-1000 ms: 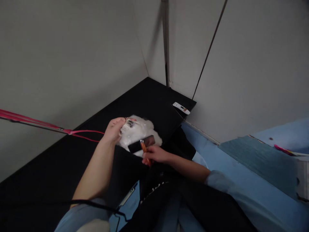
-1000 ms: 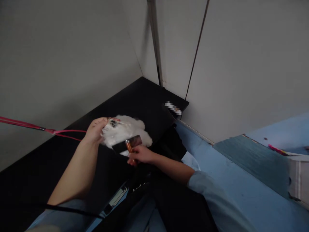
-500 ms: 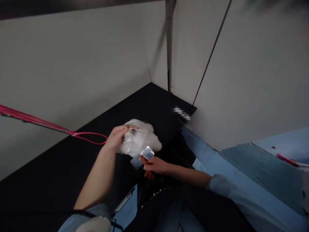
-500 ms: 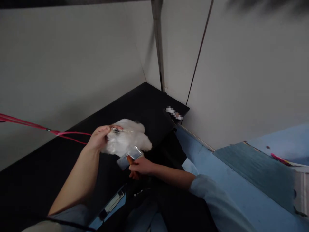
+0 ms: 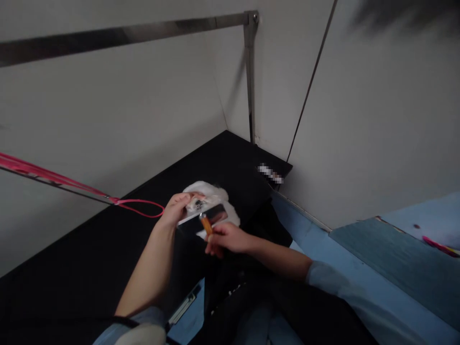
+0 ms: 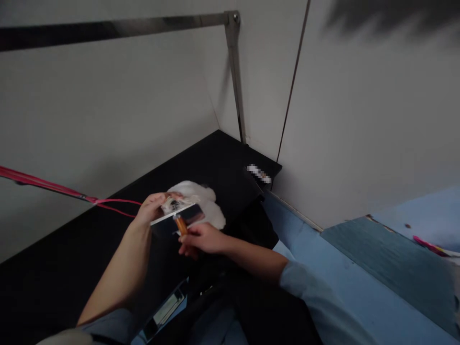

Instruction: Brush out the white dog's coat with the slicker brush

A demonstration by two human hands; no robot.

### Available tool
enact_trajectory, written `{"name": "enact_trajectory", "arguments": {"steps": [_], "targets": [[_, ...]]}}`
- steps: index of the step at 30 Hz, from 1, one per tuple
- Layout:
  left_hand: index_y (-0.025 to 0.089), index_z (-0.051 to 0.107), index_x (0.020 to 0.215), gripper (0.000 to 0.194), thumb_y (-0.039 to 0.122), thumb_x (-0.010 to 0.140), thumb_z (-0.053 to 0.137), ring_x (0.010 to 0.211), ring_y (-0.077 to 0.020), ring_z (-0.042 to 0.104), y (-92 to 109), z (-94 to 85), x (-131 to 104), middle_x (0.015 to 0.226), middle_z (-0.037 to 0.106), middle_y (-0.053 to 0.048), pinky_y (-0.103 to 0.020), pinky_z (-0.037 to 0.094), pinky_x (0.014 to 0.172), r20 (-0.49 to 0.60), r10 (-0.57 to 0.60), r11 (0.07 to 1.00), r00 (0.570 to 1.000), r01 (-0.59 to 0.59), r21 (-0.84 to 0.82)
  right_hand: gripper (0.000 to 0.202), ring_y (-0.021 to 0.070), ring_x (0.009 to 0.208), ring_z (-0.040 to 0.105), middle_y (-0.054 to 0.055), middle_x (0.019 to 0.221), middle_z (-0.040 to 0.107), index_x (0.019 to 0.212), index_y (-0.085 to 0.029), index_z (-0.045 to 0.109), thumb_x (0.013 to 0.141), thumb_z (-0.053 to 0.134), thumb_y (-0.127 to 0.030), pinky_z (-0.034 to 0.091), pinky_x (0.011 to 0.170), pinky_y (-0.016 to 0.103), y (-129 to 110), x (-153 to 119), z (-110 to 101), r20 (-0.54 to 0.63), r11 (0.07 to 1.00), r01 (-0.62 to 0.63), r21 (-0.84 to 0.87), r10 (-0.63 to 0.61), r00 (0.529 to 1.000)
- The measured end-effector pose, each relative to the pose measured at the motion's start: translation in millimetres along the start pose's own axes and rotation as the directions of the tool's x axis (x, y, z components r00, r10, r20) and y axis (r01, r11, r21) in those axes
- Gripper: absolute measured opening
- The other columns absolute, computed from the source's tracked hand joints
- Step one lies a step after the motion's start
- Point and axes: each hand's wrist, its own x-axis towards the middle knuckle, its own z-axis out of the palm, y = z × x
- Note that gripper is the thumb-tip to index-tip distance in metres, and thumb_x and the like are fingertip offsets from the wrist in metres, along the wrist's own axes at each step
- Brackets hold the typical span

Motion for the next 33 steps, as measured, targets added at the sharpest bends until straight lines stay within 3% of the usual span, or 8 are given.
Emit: {"name": "enact_trajectory", "arguments": {"steps": [3,8,13,16,19,24,29,33], "targets": [[0.015,0.074,0.057,0.043,0.056,0.050,0.085,0.074,-0.0276,0.068,-1.7,-0.8,-0.3,0.070,0.072,-0.015,-0.035,0.053,0.070,-0.048,0.012,1.000,0.999,-0.012,-0.007,0.020,0.0084,0.053,0.058,-0.002,0.064,0.066,0.075,-0.014,0.062,0.082,0.073,-0.030,0.045,0.055,0.021,0.5,6.6,-6.5,-0.088,0.997,0.033,-0.073,-0.040,0.995],[0.017,0.065,0.050,0.037,0.049,0.046,0.085,0.068,-0.0254,0.067,-8.2,-3.8,0.3,0.070,0.073,-0.012,-0.035,0.054,0.066,-0.173,0.002,0.993,0.985,-0.022,-0.117,0.023,0.0096,0.048,0.057,-0.001,0.058,0.065,0.071,-0.015,0.058,0.085,0.068,-0.029,0.044,0.050,0.021,31.4,2.1,-10.6,-0.013,0.945,-0.316,-0.086,0.316,0.949],[0.017,0.061,0.052,0.037,0.045,0.048,0.085,0.068,-0.0220,0.066,-14.1,-14.2,3.5,0.065,0.070,-0.007,-0.032,0.054,0.065,-0.277,-0.004,0.975,0.961,-0.057,-0.213,0.015,0.0077,0.053,0.059,0.000,0.068,0.070,0.084,-0.013,0.064,0.087,0.068,-0.027,0.045,0.052,0.019,10.5,11.2,-18.2,-0.039,0.994,-0.023,-0.107,0.018,0.999],[0.018,0.056,0.058,0.038,0.043,0.059,0.084,0.073,-0.0195,0.066,-18.2,-25.9,0.0,0.065,0.069,-0.002,-0.030,0.054,0.069,-0.314,0.044,0.952,0.948,-0.135,-0.274,0.024,0.0071,0.046,0.055,-0.002,0.055,0.063,0.069,-0.014,0.060,0.089,0.066,-0.027,0.041,0.048,0.018,16.8,15.0,-23.7,-0.104,0.966,-0.163,-0.201,0.145,0.984],[0.018,0.054,0.061,0.040,0.042,0.063,0.086,0.078,-0.0181,0.066,-23.9,-36.3,-5.9,0.066,0.069,0.001,-0.029,0.053,0.074,-0.326,0.077,0.928,0.942,-0.187,-0.321,0.033,0.0073,0.043,0.053,-0.001,0.050,0.061,0.063,-0.015,0.056,0.090,0.064,-0.031,0.039,0.045,0.018,25.9,13.1,-20.3,-0.019,0.920,-0.321,-0.223,0.326,0.945],[0.016,0.057,0.059,0.036,0.040,0.066,0.082,0.076,-0.0209,0.068,-31.4,-41.1,-8.5,0.064,0.069,-0.003,-0.032,0.056,0.073,-0.443,0.023,0.905,0.896,-0.207,-0.372,0.018,0.0062,0.050,0.056,-0.001,0.065,0.068,0.077,-0.013,0.062,0.090,0.065,-0.025,0.043,0.050,0.017,6.2,23.1,-9.7,-0.043,0.972,-0.032,-0.231,0.023,0.999],[0.016,0.058,0.060,0.035,0.043,0.071,0.076,0.072,-0.0231,0.070,-32.9,-37.5,-8.2,0.068,0.071,-0.009,-0.033,0.057,0.065,-0.532,-0.074,0.883,0.844,-0.192,-0.428,0.029,0.0063,0.041,0.052,-0.003,0.052,0.061,0.066,-0.014,0.054,0.093,0.058,-0.022,0.039,0.044,0.017,7.0,24.8,-5.5,-0.023,0.914,-0.314,-0.258,0.319,0.947],[0.016,0.057,0.061,0.032,0.040,0.073,0.074,0.061,-0.0199,0.067,-34.3,-32.2,-8.5,0.067,0.071,-0.007,-0.031,0.057,0.061,-0.544,-0.086,0.904,0.835,-0.164,-0.394,0.016,0.0062,0.047,0.056,-0.002,0.063,0.067,0.077,-0.014,0.060,0.092,0.061,-0.020,0.043,0.047,0.017,-8.3,30.4,-3.3,0.023,0.970,-0.087,-0.229,0.094,0.995]]}}
